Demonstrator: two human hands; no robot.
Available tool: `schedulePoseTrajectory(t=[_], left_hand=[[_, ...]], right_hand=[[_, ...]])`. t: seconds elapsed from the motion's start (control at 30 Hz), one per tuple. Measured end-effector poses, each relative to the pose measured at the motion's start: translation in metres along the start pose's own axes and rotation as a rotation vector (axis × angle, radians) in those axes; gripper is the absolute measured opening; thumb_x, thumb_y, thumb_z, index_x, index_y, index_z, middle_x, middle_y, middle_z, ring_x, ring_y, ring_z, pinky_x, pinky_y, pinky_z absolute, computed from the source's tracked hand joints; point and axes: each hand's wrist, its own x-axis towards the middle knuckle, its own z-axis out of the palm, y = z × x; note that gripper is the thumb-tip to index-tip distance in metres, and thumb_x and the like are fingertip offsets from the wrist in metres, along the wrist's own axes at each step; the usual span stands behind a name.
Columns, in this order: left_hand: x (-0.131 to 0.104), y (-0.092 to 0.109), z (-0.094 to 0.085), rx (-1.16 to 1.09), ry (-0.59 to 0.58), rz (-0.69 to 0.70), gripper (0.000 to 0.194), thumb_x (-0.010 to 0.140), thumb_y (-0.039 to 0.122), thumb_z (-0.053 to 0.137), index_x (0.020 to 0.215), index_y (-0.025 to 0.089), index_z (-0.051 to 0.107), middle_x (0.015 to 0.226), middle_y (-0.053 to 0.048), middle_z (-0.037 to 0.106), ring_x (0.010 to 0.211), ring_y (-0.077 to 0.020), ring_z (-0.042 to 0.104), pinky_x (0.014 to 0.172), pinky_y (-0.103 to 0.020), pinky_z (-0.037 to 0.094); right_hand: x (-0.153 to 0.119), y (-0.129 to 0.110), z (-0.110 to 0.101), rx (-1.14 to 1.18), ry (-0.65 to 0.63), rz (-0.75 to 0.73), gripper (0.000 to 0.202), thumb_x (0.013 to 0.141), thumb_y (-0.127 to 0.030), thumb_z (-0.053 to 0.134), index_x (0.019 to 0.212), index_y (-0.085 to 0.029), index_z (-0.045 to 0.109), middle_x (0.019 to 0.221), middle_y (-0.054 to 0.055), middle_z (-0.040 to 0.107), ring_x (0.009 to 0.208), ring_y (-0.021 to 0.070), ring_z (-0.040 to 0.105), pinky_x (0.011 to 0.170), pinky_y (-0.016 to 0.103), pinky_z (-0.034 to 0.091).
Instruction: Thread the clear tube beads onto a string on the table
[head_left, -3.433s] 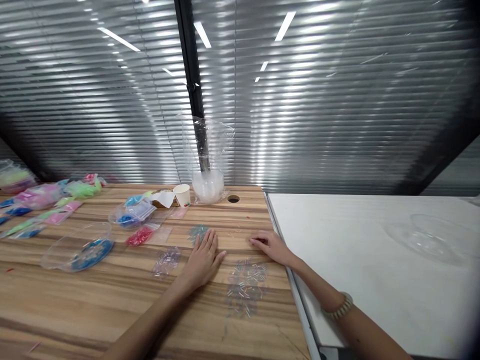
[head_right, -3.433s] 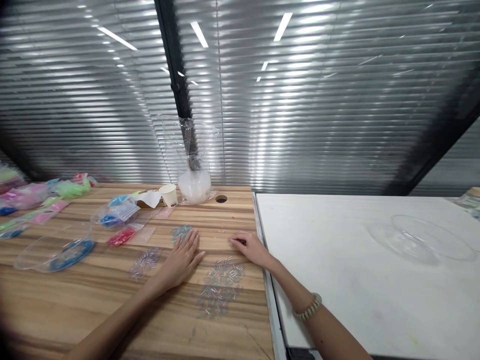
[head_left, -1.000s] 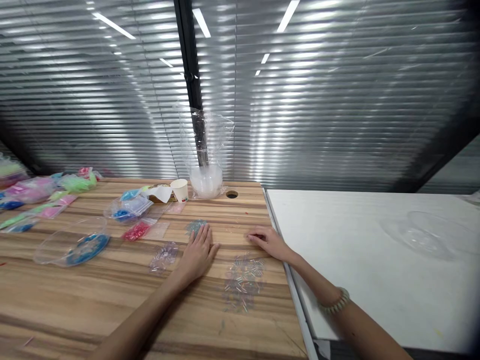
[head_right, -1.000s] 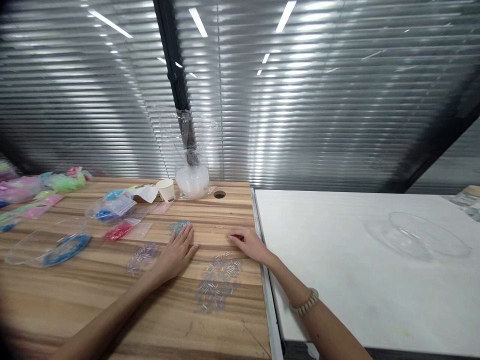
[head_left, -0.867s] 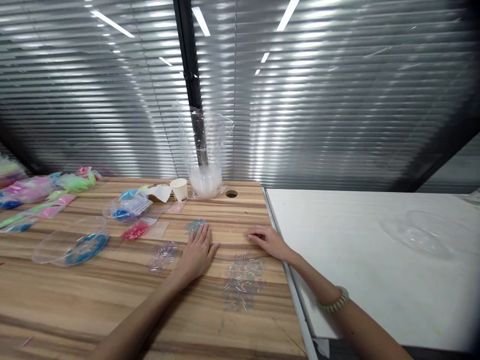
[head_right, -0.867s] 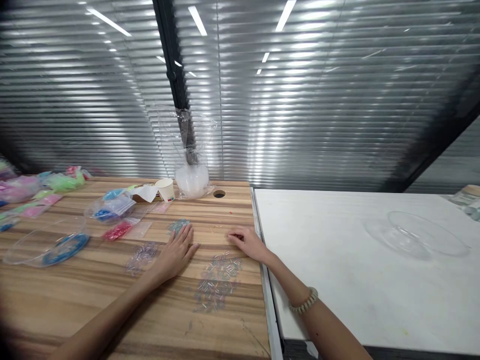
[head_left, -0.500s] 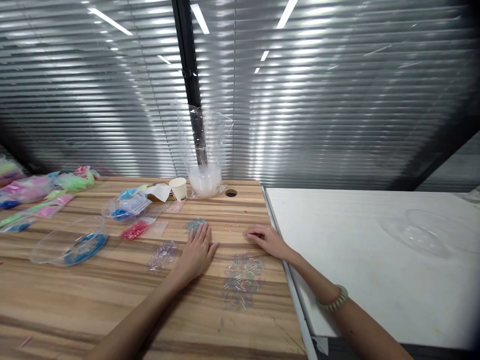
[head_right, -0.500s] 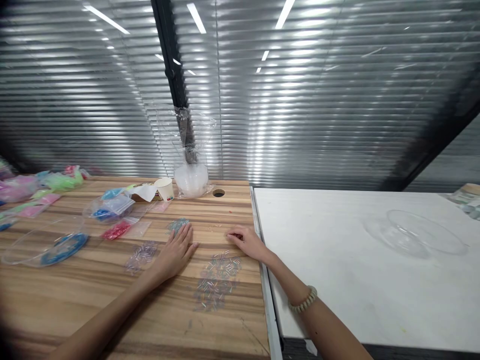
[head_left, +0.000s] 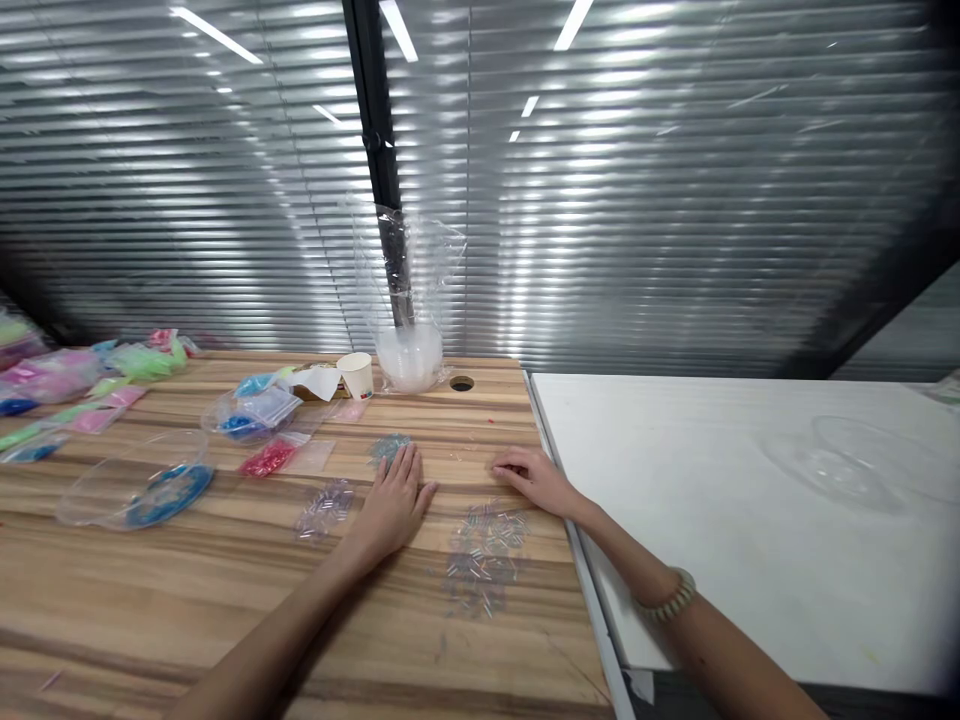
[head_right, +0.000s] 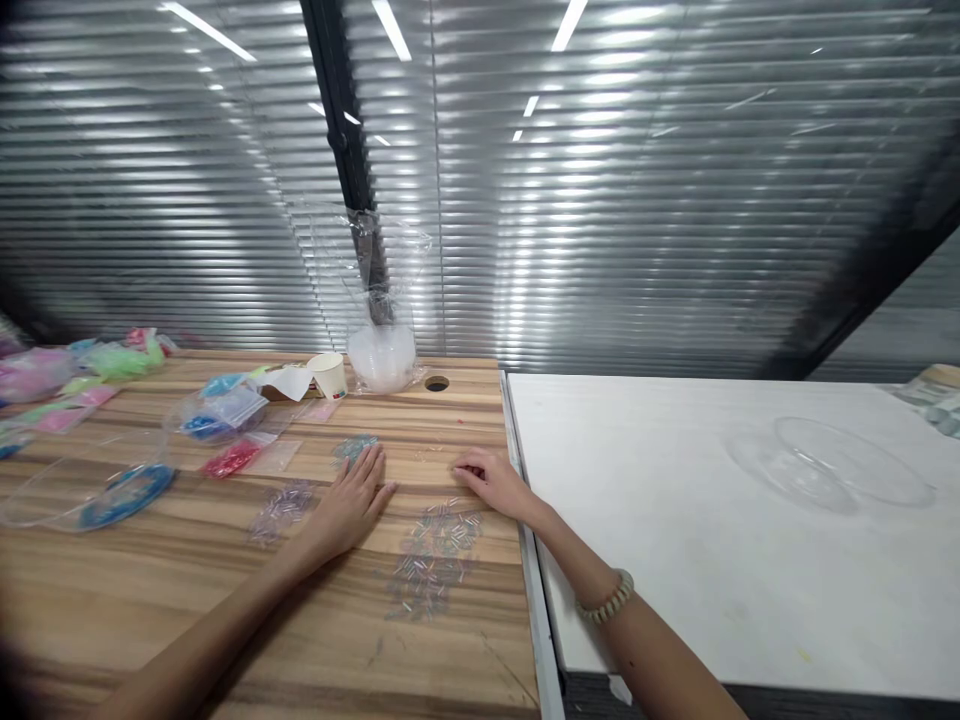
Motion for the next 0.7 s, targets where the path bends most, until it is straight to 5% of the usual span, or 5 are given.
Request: schedulePoseTrajectory(t=[0.7], left_hand=[[0.0, -0.0017, 0.0067, -0.02, 0.052, 0.009, 0.054, 0.097, 0.039, 0.026, 0.137, 0.004, 0.04, 0.144, -0.019, 0.035, 0.135, -0.03, 0.03, 0.106, -0.048, 0.031]], right_hand=[[0.0004, 0.002, 0.0011, -0.014, -0.011, -0.005, 0.029, 0.092, -0.039, 0.046, 0.09, -0.021, 0.068, 0.094, 0.005, 0.067, 0.087, 0.0184, 0.059, 0.08, 0.033, 0.046]])
